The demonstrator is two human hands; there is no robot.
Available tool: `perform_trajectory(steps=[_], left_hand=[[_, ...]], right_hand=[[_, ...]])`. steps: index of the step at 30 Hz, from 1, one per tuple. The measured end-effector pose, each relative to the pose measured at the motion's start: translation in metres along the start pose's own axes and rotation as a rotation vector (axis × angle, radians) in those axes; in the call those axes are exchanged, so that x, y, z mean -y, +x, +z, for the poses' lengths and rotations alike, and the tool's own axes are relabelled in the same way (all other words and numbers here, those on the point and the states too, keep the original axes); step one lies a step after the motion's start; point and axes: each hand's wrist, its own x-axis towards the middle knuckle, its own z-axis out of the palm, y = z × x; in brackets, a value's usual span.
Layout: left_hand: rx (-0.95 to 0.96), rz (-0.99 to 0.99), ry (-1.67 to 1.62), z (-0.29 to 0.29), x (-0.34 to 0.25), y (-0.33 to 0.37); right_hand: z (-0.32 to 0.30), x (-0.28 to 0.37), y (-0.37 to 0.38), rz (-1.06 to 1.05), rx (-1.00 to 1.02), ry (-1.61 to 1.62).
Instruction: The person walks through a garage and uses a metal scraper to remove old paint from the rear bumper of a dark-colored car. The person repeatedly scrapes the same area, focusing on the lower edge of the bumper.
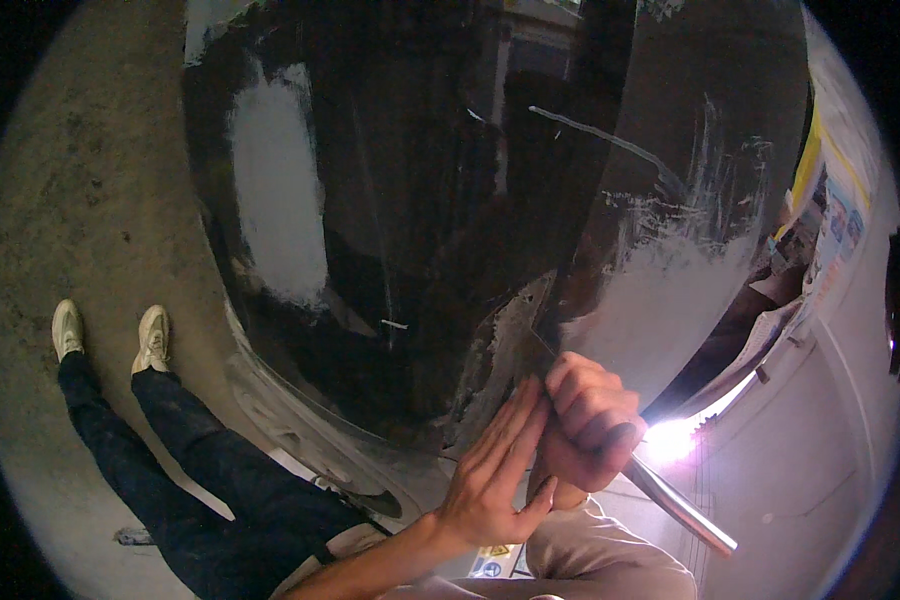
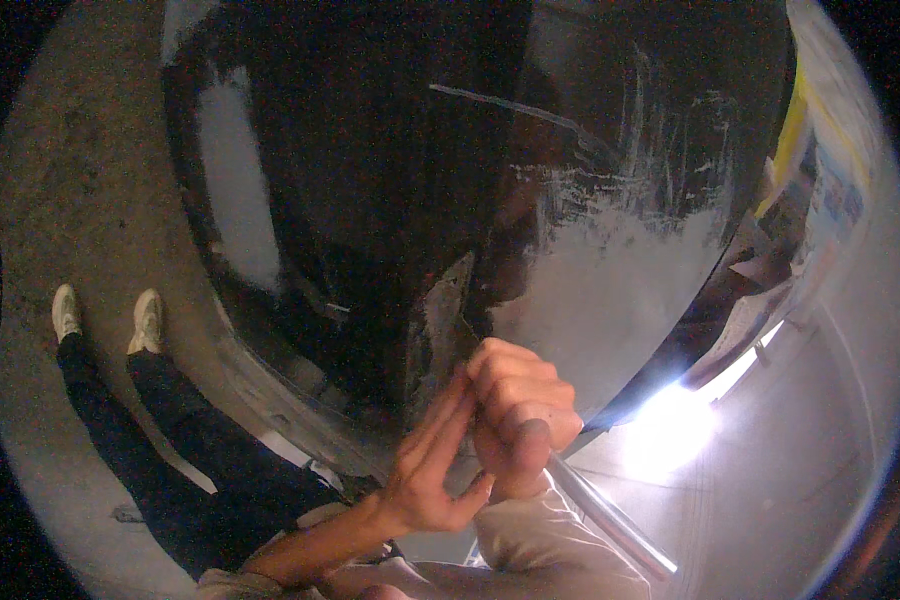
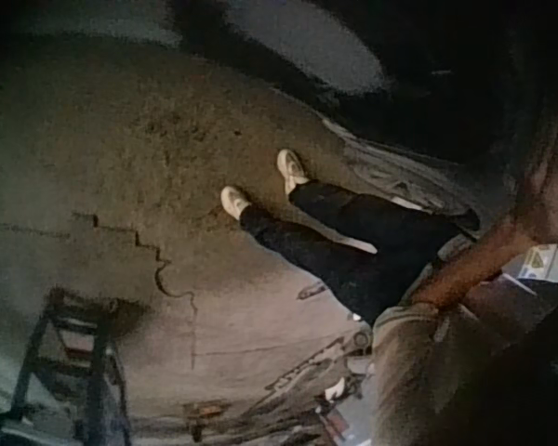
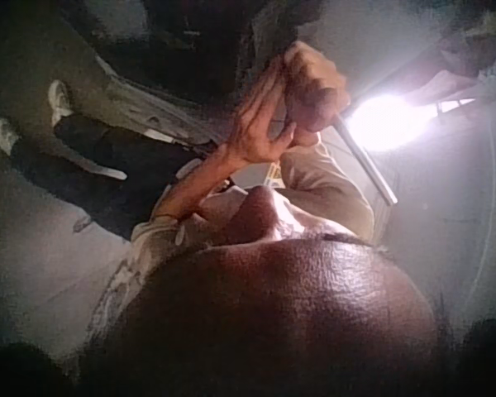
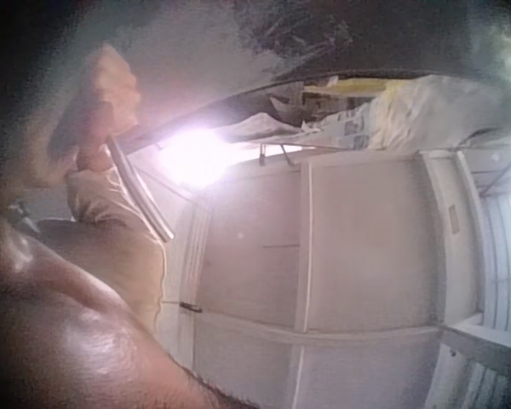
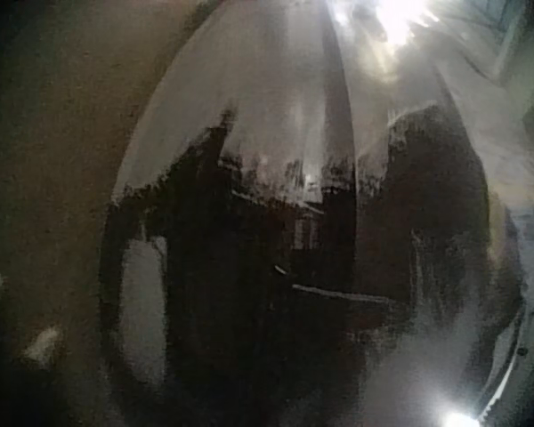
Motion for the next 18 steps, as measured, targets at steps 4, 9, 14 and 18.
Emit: perform_trajectory(steps=[4, 9, 14, 18], left_hand=[[0.009, 0.008, -0.007, 0.000, 0.000, -0.008], [0.042, 0.115, 0.032, -0.003, -0.009, 0.007], [-0.002, 0.176, 0.054, -0.008, -0.013, 0.043], [-0.006, 0.178, 0.067, -0.010, -0.015, 0.052]], right_hand=[[0.000, 0.008, -0.009, 0.090, 0.021, -0.097], [-0.002, 0.007, 0.007, -0.083, -0.077, 0.151], [0.001, -0.008, 0.045, -0.129, -0.054, 0.081], [0.004, -0.013, 0.057, -0.109, -0.017, 0.058]])
